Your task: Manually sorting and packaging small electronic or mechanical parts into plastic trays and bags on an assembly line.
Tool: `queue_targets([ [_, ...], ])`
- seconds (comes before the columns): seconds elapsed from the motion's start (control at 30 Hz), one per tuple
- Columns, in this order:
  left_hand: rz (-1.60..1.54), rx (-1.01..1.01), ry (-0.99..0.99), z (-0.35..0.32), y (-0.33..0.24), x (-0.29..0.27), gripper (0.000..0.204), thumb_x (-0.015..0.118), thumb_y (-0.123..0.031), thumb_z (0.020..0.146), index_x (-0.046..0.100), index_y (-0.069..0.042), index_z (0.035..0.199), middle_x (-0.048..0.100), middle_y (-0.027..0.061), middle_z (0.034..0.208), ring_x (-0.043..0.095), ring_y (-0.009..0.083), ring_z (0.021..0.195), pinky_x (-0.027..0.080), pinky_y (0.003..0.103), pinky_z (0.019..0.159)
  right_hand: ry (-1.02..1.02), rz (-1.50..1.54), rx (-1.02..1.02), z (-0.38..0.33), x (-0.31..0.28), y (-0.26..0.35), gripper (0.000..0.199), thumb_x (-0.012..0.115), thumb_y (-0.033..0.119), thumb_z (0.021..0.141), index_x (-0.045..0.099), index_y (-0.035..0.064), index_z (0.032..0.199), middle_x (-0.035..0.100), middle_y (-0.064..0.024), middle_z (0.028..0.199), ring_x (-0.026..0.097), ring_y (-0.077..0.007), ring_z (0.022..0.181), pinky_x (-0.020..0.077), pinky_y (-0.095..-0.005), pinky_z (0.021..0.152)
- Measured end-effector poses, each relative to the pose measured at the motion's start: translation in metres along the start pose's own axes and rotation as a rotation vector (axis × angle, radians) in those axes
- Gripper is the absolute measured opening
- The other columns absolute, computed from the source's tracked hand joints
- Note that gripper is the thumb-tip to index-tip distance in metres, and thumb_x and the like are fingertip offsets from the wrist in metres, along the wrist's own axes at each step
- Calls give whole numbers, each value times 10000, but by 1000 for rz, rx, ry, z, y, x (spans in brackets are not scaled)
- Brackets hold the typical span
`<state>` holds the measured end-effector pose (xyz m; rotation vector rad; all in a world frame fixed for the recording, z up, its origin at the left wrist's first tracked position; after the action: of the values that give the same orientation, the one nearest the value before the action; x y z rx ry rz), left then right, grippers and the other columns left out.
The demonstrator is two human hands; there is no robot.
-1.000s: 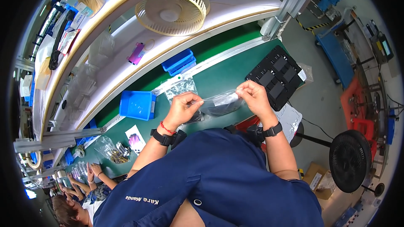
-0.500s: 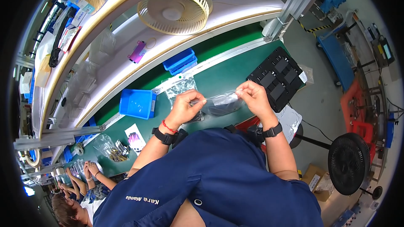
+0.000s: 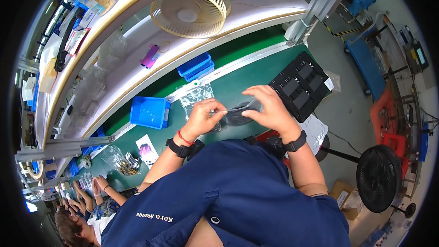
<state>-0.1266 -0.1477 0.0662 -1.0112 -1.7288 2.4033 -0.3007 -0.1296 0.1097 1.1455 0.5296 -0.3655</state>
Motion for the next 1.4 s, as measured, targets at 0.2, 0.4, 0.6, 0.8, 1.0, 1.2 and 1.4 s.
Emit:
queue_targets([
  [0.2,75,139,-8,0,-14,4,48,683,-48,763,651,-22,788,625,109,750,606,278,704,479,351,631,158,-221,-308,12,39,28,113,705,140,686,625,74,731,579,-53,727,553,-253,815,389,-409,911],
  [0.4,113,209,-37,-3,-18,1,54,679,-28,743,638,-13,775,624,114,748,591,296,702,469,365,659,208,-228,-375,13,47,31,108,687,128,688,595,75,670,570,-46,670,540,-237,778,398,-398,866],
  [0.6,125,206,-46,-5,-20,-5,57,692,-28,740,646,-19,774,632,112,741,598,276,708,472,359,664,205,-218,-383,15,32,32,101,719,108,667,624,82,688,580,-37,688,553,-225,782,396,-394,879],
  [0.8,104,164,-64,-7,-16,-15,55,702,-27,740,656,-17,768,643,102,743,606,264,713,478,354,669,187,-142,-280,14,10,16,79,709,101,684,634,90,702,598,-35,701,558,-225,795,385,-386,889],
  [1.0,82,119,-92,-13,-5,-22,51,704,-33,754,658,-19,771,649,98,743,613,253,722,476,348,680,150,-136,-245,10,-3,4,68,710,64,701,649,71,731,576,-39,696,540,-221,760,377,-363,876],
  [1.2,102,88,-86,-13,2,-25,52,706,-39,759,658,-21,766,649,97,739,616,249,723,473,340,683,141,-44,-148,7,-7,-11,54,693,84,731,644,64,717,616,-37,705,564,-215,758,383,-358,879],
  [1.4,52,20,-102,-8,6,-27,51,711,-43,764,664,-23,764,653,91,738,619,226,715,475,327,657,42,181,-15,4,-6,-33,40,714,56,754,681,44,774,655,-35,759,595,-171,759,454,-308,765],
])
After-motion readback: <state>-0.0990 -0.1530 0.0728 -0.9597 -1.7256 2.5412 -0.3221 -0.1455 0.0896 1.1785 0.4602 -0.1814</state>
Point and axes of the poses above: each hand's wrist, its own z-axis towards the middle knuckle, its own x-axis out of the palm, y = z × x, the point moved 8 cm from there along z, towards the middle knuckle
